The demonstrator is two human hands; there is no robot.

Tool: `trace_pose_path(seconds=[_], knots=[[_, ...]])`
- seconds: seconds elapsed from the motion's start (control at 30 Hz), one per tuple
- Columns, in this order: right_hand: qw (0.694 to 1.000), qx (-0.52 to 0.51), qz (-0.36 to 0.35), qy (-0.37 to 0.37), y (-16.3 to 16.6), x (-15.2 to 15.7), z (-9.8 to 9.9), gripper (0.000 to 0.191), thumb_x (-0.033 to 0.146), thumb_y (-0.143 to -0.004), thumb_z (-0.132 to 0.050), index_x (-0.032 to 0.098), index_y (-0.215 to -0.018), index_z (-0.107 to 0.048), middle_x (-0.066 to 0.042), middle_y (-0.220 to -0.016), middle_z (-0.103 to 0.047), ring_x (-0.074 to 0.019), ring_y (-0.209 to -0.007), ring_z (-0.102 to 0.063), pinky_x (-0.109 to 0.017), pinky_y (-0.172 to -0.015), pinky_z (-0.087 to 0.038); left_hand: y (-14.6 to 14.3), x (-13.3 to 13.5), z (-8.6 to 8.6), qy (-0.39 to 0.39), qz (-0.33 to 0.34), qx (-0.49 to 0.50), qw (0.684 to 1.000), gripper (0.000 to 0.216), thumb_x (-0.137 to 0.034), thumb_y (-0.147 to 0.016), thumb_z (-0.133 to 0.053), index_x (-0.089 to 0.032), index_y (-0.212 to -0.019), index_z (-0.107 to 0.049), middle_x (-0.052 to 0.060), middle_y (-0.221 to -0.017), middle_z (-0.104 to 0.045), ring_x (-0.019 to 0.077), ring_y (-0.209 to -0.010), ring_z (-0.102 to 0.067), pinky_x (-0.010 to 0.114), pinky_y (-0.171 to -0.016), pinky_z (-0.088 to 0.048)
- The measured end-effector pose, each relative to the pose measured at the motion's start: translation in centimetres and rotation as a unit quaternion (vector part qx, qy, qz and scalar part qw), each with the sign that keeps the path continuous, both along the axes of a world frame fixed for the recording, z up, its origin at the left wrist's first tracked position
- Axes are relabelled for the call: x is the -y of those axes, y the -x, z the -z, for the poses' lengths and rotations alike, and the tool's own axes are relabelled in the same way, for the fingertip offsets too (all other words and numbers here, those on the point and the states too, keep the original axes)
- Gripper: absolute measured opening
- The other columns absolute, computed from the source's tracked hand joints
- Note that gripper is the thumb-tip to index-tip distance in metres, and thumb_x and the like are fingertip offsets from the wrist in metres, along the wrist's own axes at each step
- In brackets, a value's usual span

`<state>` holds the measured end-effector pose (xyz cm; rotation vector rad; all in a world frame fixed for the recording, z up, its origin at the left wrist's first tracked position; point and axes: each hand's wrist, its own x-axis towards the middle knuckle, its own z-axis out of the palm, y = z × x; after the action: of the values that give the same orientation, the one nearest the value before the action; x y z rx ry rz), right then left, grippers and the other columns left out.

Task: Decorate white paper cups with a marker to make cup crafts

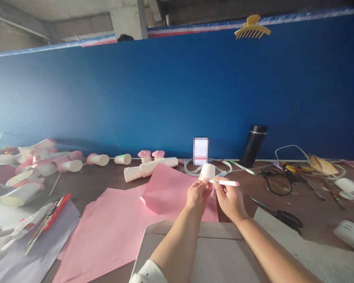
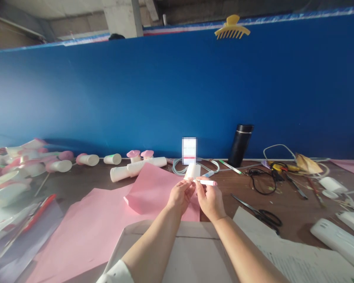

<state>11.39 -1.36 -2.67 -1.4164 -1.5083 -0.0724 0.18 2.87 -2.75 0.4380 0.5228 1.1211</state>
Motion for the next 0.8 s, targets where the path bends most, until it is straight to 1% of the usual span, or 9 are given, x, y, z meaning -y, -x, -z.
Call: trace_pose_path(seconds=[0.23,0.43,0.67,0.8], knots=[[1.000,-0.020,-0.011,0.008,0.06,0.13,-0.24,0.026,0.038,-0.091,-0.048,0.018,-0.100,-0.062,-0.007,-0.081,-0.070,-0.0179,-0.064,-0.067,-0.028,-0.063,-0.053,-0.03,0.00,-0.09,0.007,0.002,-0.001,1.000,0.012,-0.011,-0.071,-0.072,-0.008,-0.079,-0.064,0.006,-0.077,-0.062,0.0076,-0.068,-0.061,0.016,-0.070,-0.051],[0.999,-0.028,-0.028,0.004,0.19,0.32,-0.59,0.025,0.037,-0.091,-0.048,0.018,-0.099,-0.061,-0.006,-0.079,-0.070,-0.0162,-0.058,-0.066,-0.027,-0.061,-0.053,0.09,0.21,-0.46,0.006,0.000,-0.004,1.000,0.015,-0.013,-0.070,-0.074,-0.009,-0.079,-0.064,0.005,-0.077,-0.062,0.0069,-0.067,-0.061,0.017,-0.071,-0.051],[0.998,-0.048,-0.040,0.005,0.33,0.35,-0.62,0.027,0.039,-0.091,-0.048,0.018,-0.101,-0.061,-0.009,-0.086,-0.071,-0.0174,-0.060,-0.066,-0.028,-0.061,-0.055,0.09,0.24,-0.59,-0.007,0.001,-0.011,1.000,0.015,-0.015,-0.069,-0.075,-0.009,-0.077,-0.063,0.005,-0.076,-0.063,0.0075,-0.067,-0.061,0.017,-0.071,-0.051],[0.999,-0.041,-0.030,-0.002,0.43,0.35,-0.74,0.028,0.039,-0.091,-0.049,0.017,-0.102,-0.062,-0.010,-0.088,-0.071,-0.0175,-0.061,-0.067,-0.029,-0.062,-0.055,0.04,0.20,-0.48,-0.017,0.000,-0.015,1.000,0.015,-0.015,-0.069,-0.075,-0.009,-0.075,-0.063,0.005,-0.076,-0.063,0.0075,-0.067,-0.061,0.017,-0.071,-0.051]])
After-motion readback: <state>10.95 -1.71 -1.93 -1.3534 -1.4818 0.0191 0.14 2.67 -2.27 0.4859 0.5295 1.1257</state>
